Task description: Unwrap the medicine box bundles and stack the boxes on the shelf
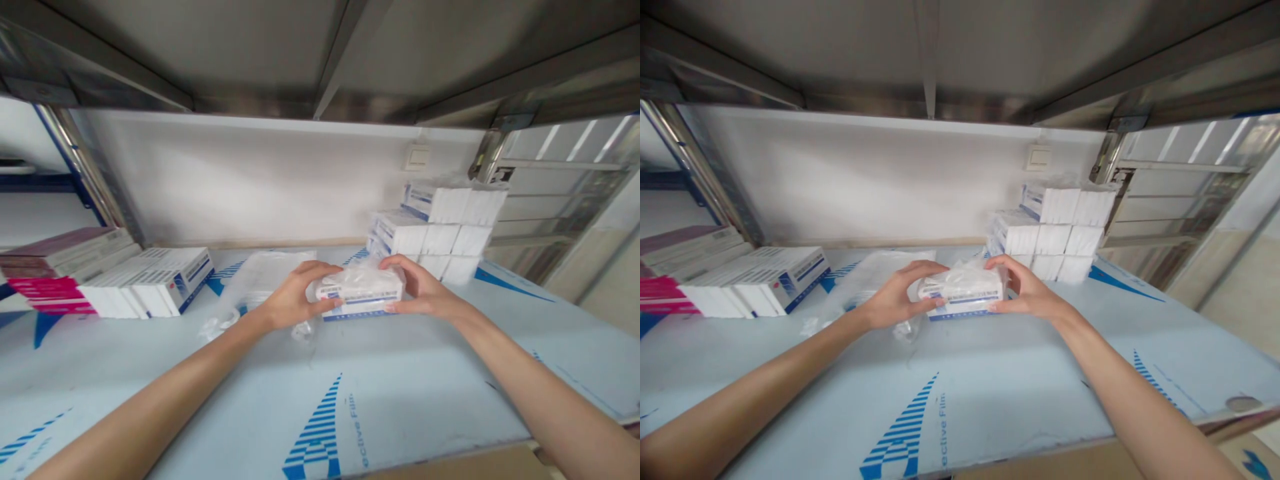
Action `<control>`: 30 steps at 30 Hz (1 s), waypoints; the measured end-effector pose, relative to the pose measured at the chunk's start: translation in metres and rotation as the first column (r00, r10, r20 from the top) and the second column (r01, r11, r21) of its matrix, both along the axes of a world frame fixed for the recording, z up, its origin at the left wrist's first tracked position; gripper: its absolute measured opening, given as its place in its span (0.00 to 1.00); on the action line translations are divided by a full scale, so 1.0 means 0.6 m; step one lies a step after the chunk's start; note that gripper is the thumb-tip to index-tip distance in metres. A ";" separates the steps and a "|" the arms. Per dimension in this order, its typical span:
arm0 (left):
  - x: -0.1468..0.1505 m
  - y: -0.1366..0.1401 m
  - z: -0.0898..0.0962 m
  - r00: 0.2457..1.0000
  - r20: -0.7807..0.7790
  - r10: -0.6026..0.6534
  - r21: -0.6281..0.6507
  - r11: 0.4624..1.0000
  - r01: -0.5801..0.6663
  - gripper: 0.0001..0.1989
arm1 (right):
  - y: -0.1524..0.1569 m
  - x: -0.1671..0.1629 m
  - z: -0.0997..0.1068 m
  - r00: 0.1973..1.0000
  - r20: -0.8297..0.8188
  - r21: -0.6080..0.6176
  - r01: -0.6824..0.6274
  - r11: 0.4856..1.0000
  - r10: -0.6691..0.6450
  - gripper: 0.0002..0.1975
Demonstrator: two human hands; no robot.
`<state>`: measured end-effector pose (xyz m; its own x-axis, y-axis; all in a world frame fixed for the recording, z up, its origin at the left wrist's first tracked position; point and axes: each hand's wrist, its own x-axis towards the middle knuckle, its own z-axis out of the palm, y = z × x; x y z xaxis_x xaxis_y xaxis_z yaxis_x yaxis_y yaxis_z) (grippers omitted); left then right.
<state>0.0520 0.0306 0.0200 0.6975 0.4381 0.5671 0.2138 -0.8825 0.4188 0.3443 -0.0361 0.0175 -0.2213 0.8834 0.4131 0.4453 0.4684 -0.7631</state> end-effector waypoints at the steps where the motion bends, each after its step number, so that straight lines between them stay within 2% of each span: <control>1: 0.002 -0.004 -0.003 1.000 0.006 -0.029 -0.004 1.000 0.029 0.25 | 0.001 0.000 -0.005 1.000 -0.023 -0.002 -0.014 1.000 0.014 0.32; 5: 0.008 -0.021 -0.018 0.999 0.008 -0.052 -0.035 0.998 0.052 0.25 | 0.007 -0.011 -0.023 0.981 -0.194 -0.032 -0.034 0.999 0.027 0.32; 11: 0.013 -0.032 -0.024 0.999 -0.035 -0.010 -0.033 0.999 0.009 0.30 | 0.005 -0.027 -0.026 0.981 -0.187 -0.035 0.040 0.999 -0.046 0.26; 15: 0.020 -0.033 -0.012 0.999 -0.039 0.000 0.069 0.998 0.003 0.29 | 0.011 -0.014 -0.026 0.967 -0.247 -0.056 0.042 0.998 -0.055 0.26; 19: 0.030 -0.044 0.002 0.996 -0.015 -0.092 0.141 0.986 0.093 0.14 | 0.009 -0.010 -0.024 0.978 -0.203 0.068 0.068 0.995 -0.052 0.21; 22: 0.034 -0.056 0.005 0.990 0.022 -0.142 0.124 0.983 0.138 0.07 | -0.005 -0.024 -0.012 1.000 -0.009 0.168 0.028 0.985 -0.026 0.20; 24: 0.034 -0.061 0.004 0.990 0.047 -0.130 0.111 0.986 0.124 0.06 | -0.015 -0.034 -0.004 0.993 0.116 0.229 -0.013 0.973 -0.014 0.16; 26: 0.032 -0.063 0.003 0.994 0.065 -0.083 0.100 0.992 0.076 0.06 | -0.021 -0.041 0.002 0.985 0.172 0.280 -0.020 0.960 -0.029 0.10; 30: 0.024 -0.056 0.006 0.997 0.072 0.018 0.098 0.995 -0.025 0.13 | -0.020 -0.038 0.002 0.992 0.088 0.336 0.051 0.941 -0.085 0.03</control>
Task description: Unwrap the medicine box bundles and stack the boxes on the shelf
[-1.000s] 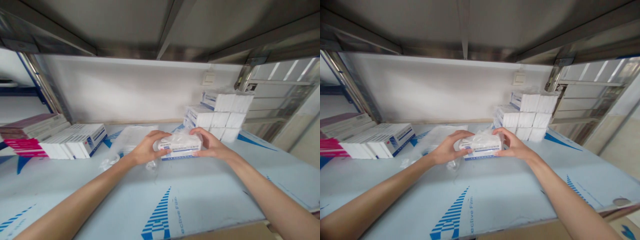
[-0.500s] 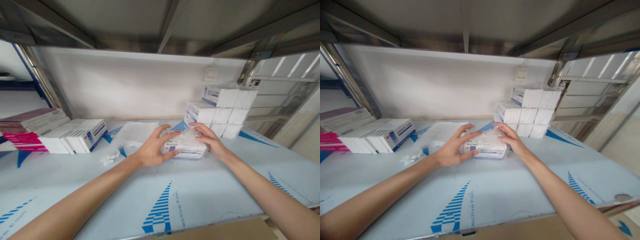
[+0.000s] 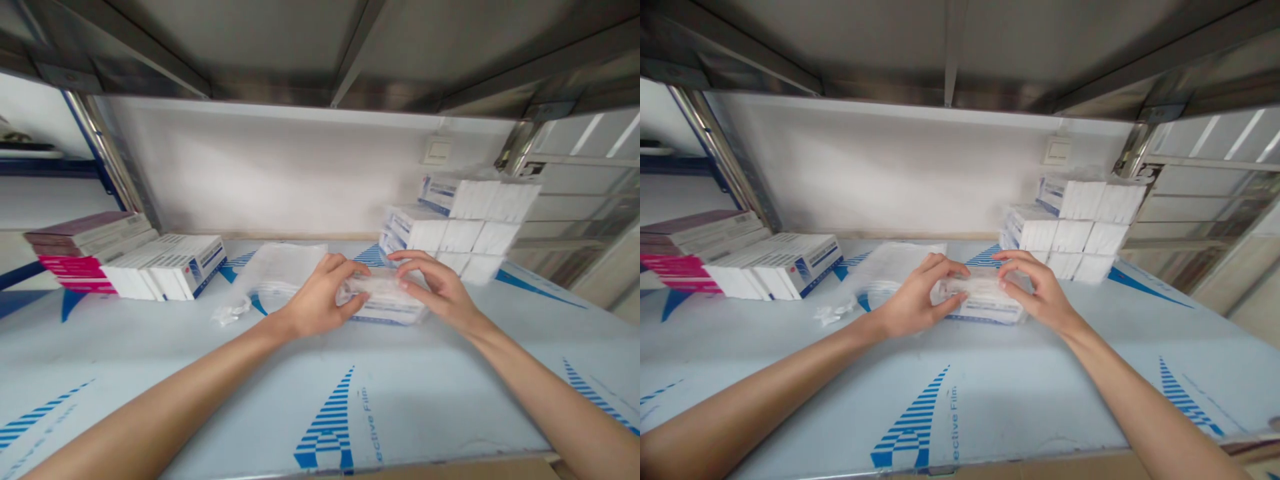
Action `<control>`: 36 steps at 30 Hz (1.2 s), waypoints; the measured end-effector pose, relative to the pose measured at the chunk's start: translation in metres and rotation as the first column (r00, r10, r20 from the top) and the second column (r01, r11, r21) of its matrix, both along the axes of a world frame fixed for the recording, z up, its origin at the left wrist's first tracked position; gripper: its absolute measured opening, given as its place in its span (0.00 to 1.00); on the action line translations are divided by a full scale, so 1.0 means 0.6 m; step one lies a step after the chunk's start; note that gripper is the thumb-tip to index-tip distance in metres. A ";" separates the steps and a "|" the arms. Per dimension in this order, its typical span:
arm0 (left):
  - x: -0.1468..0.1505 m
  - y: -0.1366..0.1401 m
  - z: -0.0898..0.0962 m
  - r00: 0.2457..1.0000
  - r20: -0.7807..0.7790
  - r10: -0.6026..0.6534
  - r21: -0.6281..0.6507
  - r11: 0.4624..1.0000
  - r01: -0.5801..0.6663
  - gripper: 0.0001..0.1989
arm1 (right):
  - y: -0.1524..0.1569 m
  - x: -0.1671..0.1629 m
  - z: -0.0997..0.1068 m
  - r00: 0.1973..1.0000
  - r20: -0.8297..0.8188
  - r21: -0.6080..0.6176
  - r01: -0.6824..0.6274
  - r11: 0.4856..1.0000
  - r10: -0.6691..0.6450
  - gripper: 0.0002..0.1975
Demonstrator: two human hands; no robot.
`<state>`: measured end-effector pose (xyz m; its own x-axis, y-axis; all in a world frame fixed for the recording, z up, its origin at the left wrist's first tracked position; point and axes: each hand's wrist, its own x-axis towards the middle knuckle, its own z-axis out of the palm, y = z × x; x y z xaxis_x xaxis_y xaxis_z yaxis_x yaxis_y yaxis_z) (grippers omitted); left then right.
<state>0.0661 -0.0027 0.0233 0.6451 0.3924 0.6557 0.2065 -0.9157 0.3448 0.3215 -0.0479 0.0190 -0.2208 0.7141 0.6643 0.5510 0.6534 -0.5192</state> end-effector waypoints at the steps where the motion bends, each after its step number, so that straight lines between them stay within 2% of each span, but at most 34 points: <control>1: -0.003 0.003 0.003 1.000 -0.003 0.022 0.001 1.000 -0.022 0.15 | 0.001 0.003 -0.001 0.999 -0.035 -0.006 -0.001 1.000 0.001 0.02; 3: -0.007 0.008 0.011 0.999 -0.001 0.054 0.001 0.999 -0.054 0.13 | 0.001 0.008 -0.002 0.994 -0.103 -0.032 -0.029 0.999 0.026 0.03; 5: -0.009 0.011 0.020 0.998 0.019 0.066 -0.004 0.998 -0.066 0.06 | -0.001 0.008 -0.001 0.988 -0.139 -0.060 -0.076 0.995 0.068 0.02; 6: -0.010 0.012 0.025 0.998 0.041 0.057 -0.014 0.998 -0.056 0.03 | -0.003 0.006 0.001 0.988 -0.131 -0.061 -0.094 0.994 0.085 0.06; 9: -0.009 0.008 0.038 0.986 0.163 -0.034 -0.142 0.988 0.057 0.07 | -0.009 -0.011 0.006 0.996 0.022 -0.005 -0.087 0.996 0.087 0.18; 11: -0.009 0.002 0.044 0.962 0.250 -0.109 -0.280 0.943 0.179 0.09 | -0.013 -0.025 0.010 0.987 0.145 0.075 -0.076 0.994 0.064 0.16; 13: -0.011 -0.005 0.052 0.946 0.282 -0.160 -0.383 0.885 0.264 0.09 | -0.017 -0.037 0.015 0.980 0.196 0.134 -0.063 0.989 0.036 0.12; 15: -0.015 -0.011 0.061 0.956 0.225 -0.190 -0.392 0.880 0.267 0.10 | -0.021 -0.045 0.019 0.979 0.204 0.162 -0.044 0.986 0.011 0.12; 17: -0.021 -0.015 0.072 0.976 0.060 -0.209 -0.286 0.933 0.217 0.09 | -0.026 -0.048 0.024 0.976 0.215 0.166 -0.060 0.984 0.023 0.09; 19: -0.027 -0.015 0.082 0.968 -0.176 -0.180 -0.086 0.982 0.167 0.08 | -0.031 -0.048 0.029 0.972 0.224 0.152 -0.108 0.983 0.072 0.02; 22: -0.029 -0.012 0.088 0.909 -0.414 -0.053 0.172 0.976 0.135 0.09 | -0.038 -0.048 0.039 0.979 0.182 0.138 -0.117 0.984 0.090 0.09; 24: -0.027 -0.010 0.088 0.899 -0.437 0.019 0.219 0.972 0.086 0.10 | -0.043 -0.048 0.047 0.982 0.179 0.128 -0.086 0.988 0.063 0.11; 27: -0.027 -0.009 0.090 0.890 -0.456 0.032 0.183 0.981 0.059 0.11 | -0.050 -0.050 0.060 0.964 0.265 0.079 -0.025 0.997 0.003 0.14; 29: -0.029 -0.008 0.094 0.873 -0.486 0.040 0.179 0.982 0.054 0.08 | -0.053 -0.049 0.070 0.930 0.368 0.008 0.000 1.000 -0.003 0.20; 31: -0.032 -0.008 0.098 0.862 -0.495 0.109 0.210 0.978 -0.002 0.06 | -0.054 -0.048 0.079 0.890 0.455 -0.090 0.030 0.995 0.015 0.25; 34: -0.031 -0.009 0.095 0.836 -0.487 0.253 0.299 0.947 -0.113 0.11 | -0.053 -0.043 0.089 0.838 0.544 -0.188 0.175 0.966 -0.046 0.26; 36: -0.024 -0.012 0.087 0.816 -0.487 0.311 0.354 0.925 -0.142 0.13 | -0.052 -0.039 0.094 0.778 0.614 -0.186 0.302 0.935 -0.130 0.21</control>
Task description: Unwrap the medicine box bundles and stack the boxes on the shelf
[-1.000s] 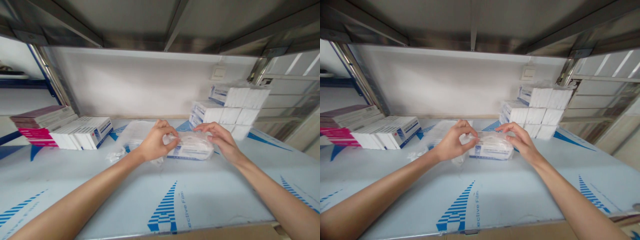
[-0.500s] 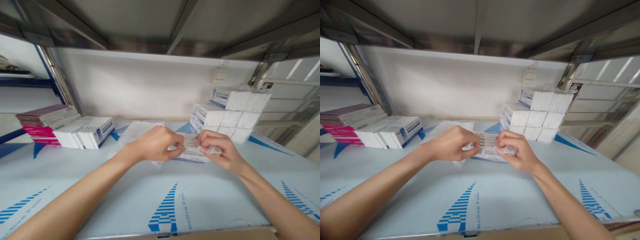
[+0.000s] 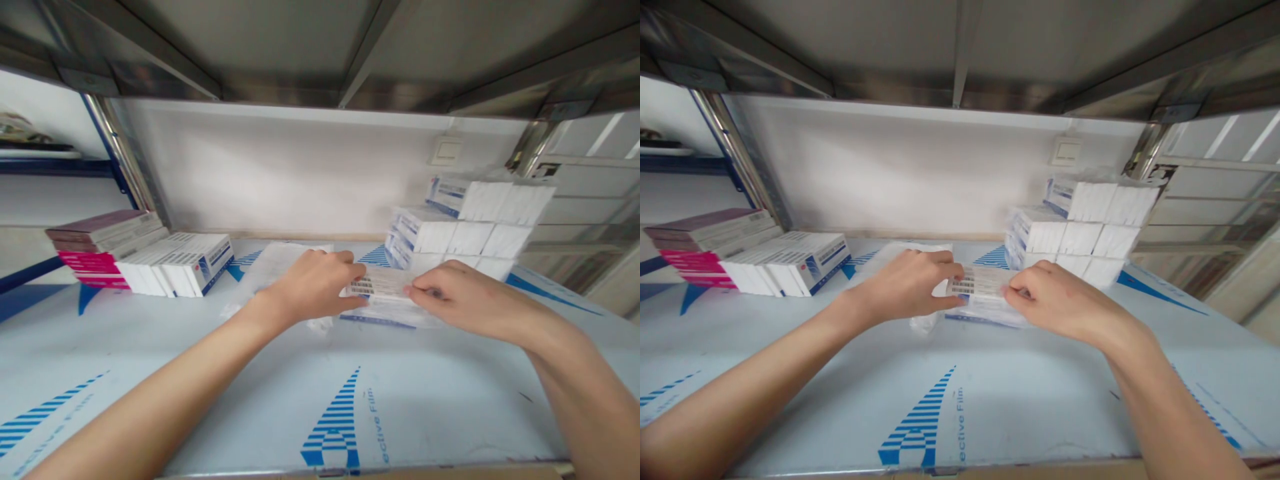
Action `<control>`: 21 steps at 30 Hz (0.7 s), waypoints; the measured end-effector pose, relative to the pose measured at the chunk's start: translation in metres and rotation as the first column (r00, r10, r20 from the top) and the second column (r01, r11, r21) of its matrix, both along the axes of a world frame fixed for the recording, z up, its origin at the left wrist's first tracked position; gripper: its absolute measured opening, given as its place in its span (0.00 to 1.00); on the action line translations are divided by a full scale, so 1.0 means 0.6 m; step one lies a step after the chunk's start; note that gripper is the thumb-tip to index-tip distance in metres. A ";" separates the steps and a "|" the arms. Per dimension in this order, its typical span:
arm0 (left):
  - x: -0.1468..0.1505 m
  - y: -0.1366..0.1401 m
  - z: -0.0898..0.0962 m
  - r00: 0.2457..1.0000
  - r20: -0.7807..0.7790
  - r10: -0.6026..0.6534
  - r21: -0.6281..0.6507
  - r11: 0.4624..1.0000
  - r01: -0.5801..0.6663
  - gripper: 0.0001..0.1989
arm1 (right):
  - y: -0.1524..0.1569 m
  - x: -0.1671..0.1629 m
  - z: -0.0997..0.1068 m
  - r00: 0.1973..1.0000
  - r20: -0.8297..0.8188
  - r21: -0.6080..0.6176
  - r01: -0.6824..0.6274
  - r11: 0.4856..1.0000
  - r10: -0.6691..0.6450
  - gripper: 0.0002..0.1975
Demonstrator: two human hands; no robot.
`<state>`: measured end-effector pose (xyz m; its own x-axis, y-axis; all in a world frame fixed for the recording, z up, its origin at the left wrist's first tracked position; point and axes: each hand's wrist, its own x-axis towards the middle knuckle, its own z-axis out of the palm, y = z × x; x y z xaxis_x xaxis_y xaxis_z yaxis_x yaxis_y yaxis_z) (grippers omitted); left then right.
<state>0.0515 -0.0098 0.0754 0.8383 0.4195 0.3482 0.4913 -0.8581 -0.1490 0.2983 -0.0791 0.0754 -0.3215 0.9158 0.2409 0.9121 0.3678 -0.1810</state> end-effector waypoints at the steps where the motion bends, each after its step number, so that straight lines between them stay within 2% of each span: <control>1: 0.004 -0.002 -0.005 1.000 -0.003 0.011 0.022 1.000 -0.010 0.14 | 0.001 0.003 0.002 0.998 0.043 -0.003 0.050 0.999 -0.049 0.17; 3: 0.014 -0.006 -0.016 1.000 0.004 0.013 0.050 0.999 -0.013 0.14 | 0.005 0.010 0.006 0.986 0.112 -0.020 0.130 0.991 -0.127 0.11; 4: 0.018 -0.008 -0.021 1.000 0.011 0.009 0.059 0.998 -0.009 0.13 | 0.009 0.014 0.007 0.979 0.129 -0.030 0.163 0.986 -0.158 0.11; 7: 0.028 -0.011 -0.032 0.999 0.032 -0.001 0.082 0.997 -0.002 0.13 | 0.031 0.027 0.006 0.975 0.108 -0.047 0.203 0.978 -0.197 0.19; 9: 0.030 -0.012 -0.035 0.999 0.045 0.015 0.089 0.996 -0.019 0.14 | 0.050 0.034 0.002 0.990 0.050 -0.022 0.137 0.990 -0.135 0.28; 11: 0.029 -0.011 -0.035 0.997 0.055 0.057 0.072 0.996 -0.061 0.16 | 0.067 0.035 0.000 1.000 0.001 -0.005 0.001 1.000 -0.001 0.32; 13: 0.026 -0.010 -0.033 0.993 0.056 0.103 0.048 0.993 -0.106 0.18 | 0.080 0.026 -0.001 0.993 -0.007 0.000 -0.118 0.993 0.118 0.28; 16: 0.020 -0.007 -0.031 0.990 0.061 0.131 0.045 0.990 -0.134 0.21 | 0.091 -0.001 0.000 0.985 0.033 -0.038 -0.166 0.985 0.167 0.20; 21: 0.011 0.000 -0.032 0.986 0.076 0.148 0.046 0.987 -0.152 0.22 | 0.102 -0.041 -0.008 0.973 -0.042 -0.072 -0.228 0.971 0.226 0.24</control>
